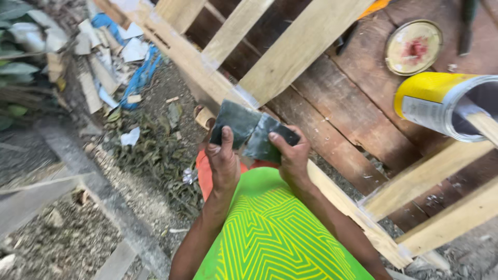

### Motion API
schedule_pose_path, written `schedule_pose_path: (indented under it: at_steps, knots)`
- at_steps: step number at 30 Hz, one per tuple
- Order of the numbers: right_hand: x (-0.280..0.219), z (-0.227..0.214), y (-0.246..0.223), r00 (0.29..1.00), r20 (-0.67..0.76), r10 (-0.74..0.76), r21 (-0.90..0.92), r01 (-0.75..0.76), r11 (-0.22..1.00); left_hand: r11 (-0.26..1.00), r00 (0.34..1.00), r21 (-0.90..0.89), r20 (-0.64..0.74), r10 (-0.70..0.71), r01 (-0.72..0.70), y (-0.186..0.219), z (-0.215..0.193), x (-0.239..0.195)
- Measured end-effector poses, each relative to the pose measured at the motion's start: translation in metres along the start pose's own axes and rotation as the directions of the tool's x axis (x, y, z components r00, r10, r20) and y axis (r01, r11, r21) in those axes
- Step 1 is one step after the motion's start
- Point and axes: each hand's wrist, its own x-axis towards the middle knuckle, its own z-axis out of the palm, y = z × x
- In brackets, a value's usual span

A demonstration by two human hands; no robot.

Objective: The person sands a wooden frame using two sanding blocks, moving them back and forth along the edges and surfaces. The person shifts position to reach different sections of the frame while continuing to sand.

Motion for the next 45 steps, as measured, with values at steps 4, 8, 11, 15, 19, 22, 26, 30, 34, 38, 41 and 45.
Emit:
schedule_pose_path:
  at_steps: [4, 8, 11, 15, 19, 22, 26, 30, 34, 38, 41, 45]
  knots:
    - [-0.002, 0.015, 0.006, 0.999, -0.037, -0.002, 0.013, 0.003, 1.0, 0.99, 0.995, 0.137, 0.09, -0.036, 0.023, 0.011, 0.003, -0.002]
    - [-0.001, 0.014, 0.007, 1.0, -0.028, -0.002, 0.008, 0.003, 1.0, 0.971, 0.948, 0.212, 0.272, -0.167, 0.11, 0.009, 0.0, -0.007]
    - [0.014, -0.008, -0.004, 1.0, -0.027, -0.004, -0.381, -0.007, 0.924, 0.788, 0.902, 0.577, 0.426, -0.068, -0.213, 0.002, -0.028, 0.009]
    - [0.066, -0.034, -0.024, 0.821, 0.408, -0.398, -0.778, 0.541, 0.319, 0.799, 0.963, 0.568, 0.046, -0.267, 0.195, -0.033, -0.075, 0.037]
    - [0.146, -0.029, -0.033, 0.608, 0.757, -0.241, -0.653, 0.717, -0.244, 0.808, 0.989, 0.573, -0.027, -0.149, 0.137, -0.037, -0.119, 0.037]
    - [0.185, -0.016, -0.032, 0.556, 0.825, -0.096, -0.552, 0.759, -0.346, 0.873, 0.987, 0.462, -0.034, -0.16, 0.158, -0.037, -0.131, 0.035]
    - [0.214, -0.006, -0.023, 0.499, 0.866, -0.043, -0.47, 0.78, -0.414, 0.852, 0.973, 0.472, -0.159, -0.17, 0.226, -0.026, -0.134, 0.027]
    - [0.222, -0.001, -0.012, 0.539, 0.842, 0.026, -0.471, 0.757, -0.453, 0.86, 0.97, 0.463, -0.2, -0.137, 0.217, -0.023, -0.137, 0.019]
    - [0.207, -0.003, -0.007, 0.545, 0.831, 0.111, -0.431, 0.756, -0.493, 0.895, 0.961, 0.377, -0.226, -0.162, 0.24, -0.029, -0.142, 0.014]
    - [0.206, -0.002, -0.026, 0.526, 0.833, 0.169, -0.412, 0.796, -0.444, 0.894, 0.962, 0.387, -0.236, -0.14, 0.225, -0.028, -0.139, 0.017]
    - [0.213, 0.001, -0.027, 0.582, 0.8, 0.144, -0.424, 0.72, -0.55, 0.908, 0.961, 0.353, -0.238, -0.144, 0.224, -0.027, -0.139, 0.018]
    - [0.214, 0.002, -0.027, 0.52, 0.828, 0.209, -0.362, 0.782, -0.508, 0.924, 0.961, 0.309, -0.227, -0.158, 0.225, -0.027, -0.14, 0.016]
